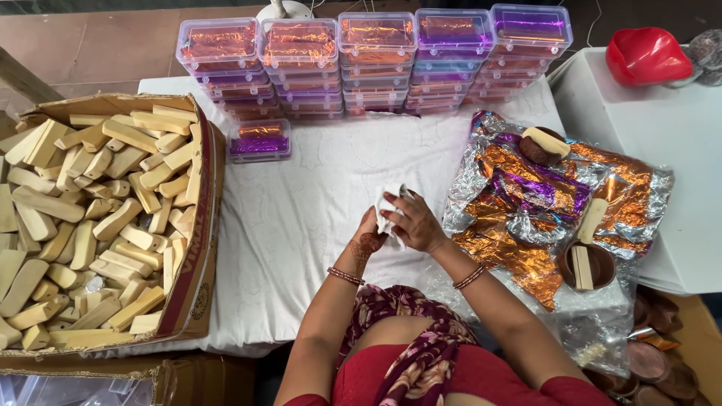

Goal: The person picks wooden block pieces from a large cardboard box, wipes some with a white cloth, wraps pieces in metallic orange and silver foil sheets, and places the wrapped pieces into a clear plastic storage box on the table.

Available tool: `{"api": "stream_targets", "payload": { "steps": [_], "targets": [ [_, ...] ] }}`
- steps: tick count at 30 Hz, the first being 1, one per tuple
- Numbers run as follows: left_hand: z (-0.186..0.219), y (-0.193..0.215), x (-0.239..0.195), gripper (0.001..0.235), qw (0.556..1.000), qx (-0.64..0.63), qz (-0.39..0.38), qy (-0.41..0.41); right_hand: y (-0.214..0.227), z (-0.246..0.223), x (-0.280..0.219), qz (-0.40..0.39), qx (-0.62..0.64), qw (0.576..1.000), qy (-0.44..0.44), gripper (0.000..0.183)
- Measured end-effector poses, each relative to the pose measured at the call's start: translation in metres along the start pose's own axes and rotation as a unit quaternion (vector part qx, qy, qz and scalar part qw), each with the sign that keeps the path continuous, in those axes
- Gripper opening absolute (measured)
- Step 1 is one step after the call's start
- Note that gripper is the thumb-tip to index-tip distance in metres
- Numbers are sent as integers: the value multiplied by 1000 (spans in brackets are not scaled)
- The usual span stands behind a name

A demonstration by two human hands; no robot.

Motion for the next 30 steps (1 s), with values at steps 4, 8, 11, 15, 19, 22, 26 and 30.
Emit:
{"api": "stream_targets", "payload": {
  "steps": [4, 8, 11, 15, 19, 22, 26, 30],
  "targets": [
    [8, 0, -9, 36, 998, -49, -33, 4, -5, -5, 6, -26, -25, 998, -59, 27],
    [9, 4, -16, 36, 1000, -4, -14, 0, -12, 6, -3, 12, -13, 997, -70, 21],
    [13, -2, -29, 40, 993, -16, -99, -57, -32, 66, -56, 70, -17, 946, -315, 19],
    [29, -23, -58, 45, 983, 39, -96, -151, -30, 49, -60, 103, 50, 933, -342, 9],
    [20, -33, -53, 46, 998, 33, 22, -45, 3, -27, 8, 20, -155, 987, 24, 33],
    [18, -38, -56, 49, 996, 87, 10, -21, -14, 13, -19, 28, -100, 990, -95, 25],
    [8, -27, -38, 41, 986, 48, -95, -130, -26, 28, -43, 28, -1, 882, -470, 27],
    [-48, 18, 50, 50, 955, 152, -96, -235, -12, -22, -6, 45, -254, 947, -193, 45]
  ]
}}
Point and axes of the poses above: each hand's wrist, its own x-axis towards the middle knuckle, its own y-axis out of the back of the hand, z = x × y, the point moved 3 cm from there along x, towards the middle knuckle, and after that the axes turned 12 degrees about z, right-handed, at the moved point
